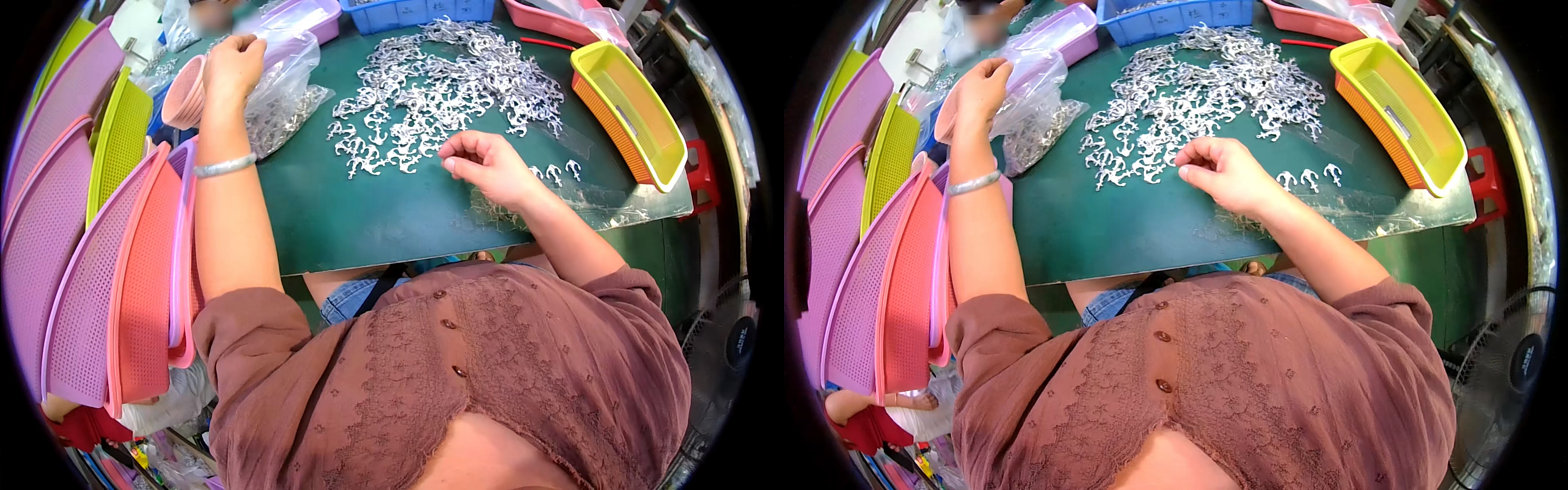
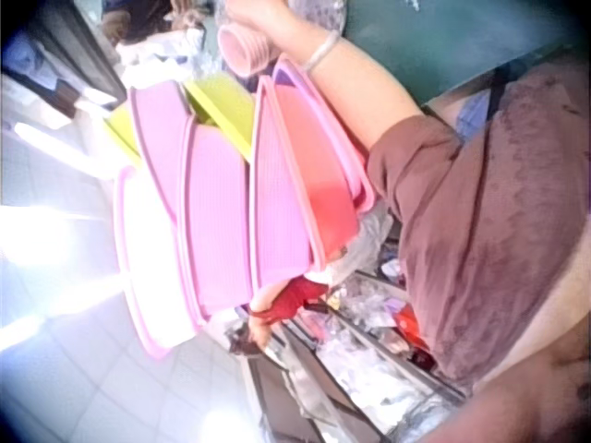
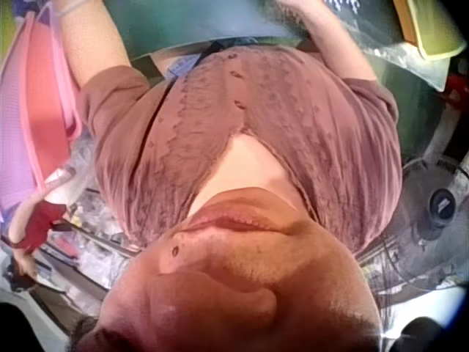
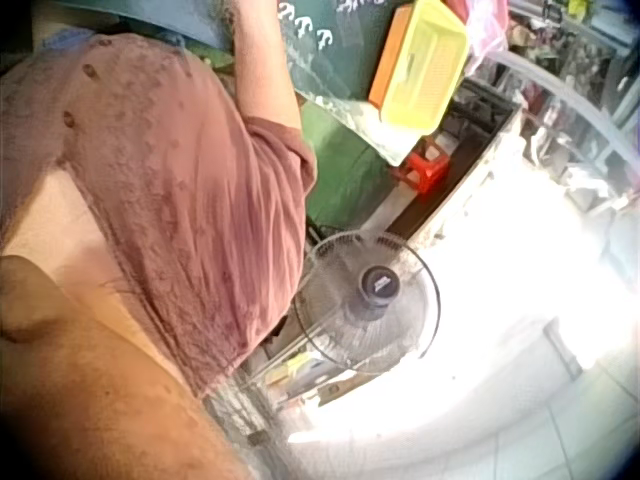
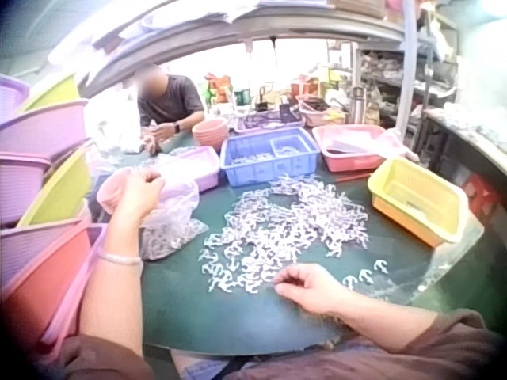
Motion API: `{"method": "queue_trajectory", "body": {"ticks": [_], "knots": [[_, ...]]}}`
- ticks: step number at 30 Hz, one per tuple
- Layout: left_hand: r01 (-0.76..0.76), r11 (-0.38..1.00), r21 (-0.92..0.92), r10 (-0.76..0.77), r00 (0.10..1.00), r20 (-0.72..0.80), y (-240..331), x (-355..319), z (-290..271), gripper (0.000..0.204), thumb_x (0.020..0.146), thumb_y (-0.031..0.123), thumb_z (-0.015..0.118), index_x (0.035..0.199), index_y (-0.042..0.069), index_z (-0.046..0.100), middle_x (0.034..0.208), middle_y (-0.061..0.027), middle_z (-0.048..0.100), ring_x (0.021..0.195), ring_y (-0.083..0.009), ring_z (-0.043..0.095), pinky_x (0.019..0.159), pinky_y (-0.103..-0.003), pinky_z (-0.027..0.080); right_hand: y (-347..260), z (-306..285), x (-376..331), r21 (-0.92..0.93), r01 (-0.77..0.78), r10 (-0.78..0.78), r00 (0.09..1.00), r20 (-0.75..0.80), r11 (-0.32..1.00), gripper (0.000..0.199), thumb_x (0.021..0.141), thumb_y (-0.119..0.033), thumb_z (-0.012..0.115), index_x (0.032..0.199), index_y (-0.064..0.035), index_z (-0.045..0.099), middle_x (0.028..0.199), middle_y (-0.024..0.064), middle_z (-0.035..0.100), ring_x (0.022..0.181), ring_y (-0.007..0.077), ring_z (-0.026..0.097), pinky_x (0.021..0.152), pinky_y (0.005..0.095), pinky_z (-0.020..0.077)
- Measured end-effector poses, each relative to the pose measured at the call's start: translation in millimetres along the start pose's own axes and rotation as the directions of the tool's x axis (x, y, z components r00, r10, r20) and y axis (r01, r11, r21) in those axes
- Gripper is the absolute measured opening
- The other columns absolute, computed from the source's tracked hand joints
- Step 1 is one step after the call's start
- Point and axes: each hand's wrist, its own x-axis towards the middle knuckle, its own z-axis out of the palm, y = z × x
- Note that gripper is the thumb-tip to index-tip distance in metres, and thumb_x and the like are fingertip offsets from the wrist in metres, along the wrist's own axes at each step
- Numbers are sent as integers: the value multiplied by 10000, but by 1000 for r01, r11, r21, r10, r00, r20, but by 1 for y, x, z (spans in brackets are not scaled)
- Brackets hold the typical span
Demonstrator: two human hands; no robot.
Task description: The person sorts small anchor-shaped metal pieces by hand on a green table. They pick up individual pieces from a large pile, rotate them, and place them into bins or smaller piles.
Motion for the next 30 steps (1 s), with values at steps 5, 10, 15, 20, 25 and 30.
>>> {"method": "queue_trajectory", "body": {"ticks": [5,10,15,20,25,30], "knots": [[-287,957,-37,266,923,-277,43,-56,2,189,760,172,539,876,49,621,878,-133,610,824,-274,581,740,-332,444,1,-32,29,-674,209,-350,933,-79,709,224,732,-144,587,933,-46,580,933,125,554,852,264,539,756,334,425],[-322,911,-259,367,919,146,39,-105,64,300,789,231,553,1018,38,570,1074,-192,526,1023,-311,496,868,-341,388,16,-96,83,-946,-122,-578,766,-282,301,349,735,-289,600,1053,-151,560,1180,140,432,1107,329,383,880,463,341],[-132,983,-131,181,834,522,24,-133,104,637,807,460,451,1322,131,267,1348,-211,229,1263,-366,173,983,-535,151,35,-108,105,-883,-249,-295,877,-380,399,550,748,-560,478,1193,-237,467,1248,138,384,1145,325,354,933,475,299],[-208,961,-181,274,800,534,39,-148,103,599,804,432,471,1293,117,329,1333,-255,223,1248,-397,188,1010,-457,161,26,-55,94,-927,-68,-342,918,-203,368,480,729,-510,535,1119,-229,535,1268,112,376,1143,339,351,928,461,309],[-173,966,-190,249,812,528,47,-170,83,560,795,301,539,1273,78,353,1329,-270,219,1235,-381,243,999,-378,234,27,-26,73,-863,199,-394,919,-1,464,402,724,-301,593,1102,-172,548,1269,148,363,1140,370,339,950,429,305],[-158,952,-262,270,837,476,47,-197,54,540,750,195,580,1224,15,394,1297,-250,288,1192,-358,331,965,-364,294,20,-19,49,-714,459,-443,867,229,529,449,684,-83,577,1127,-96,508,1223,131,425,1116,321,392,966,394,296]]}}
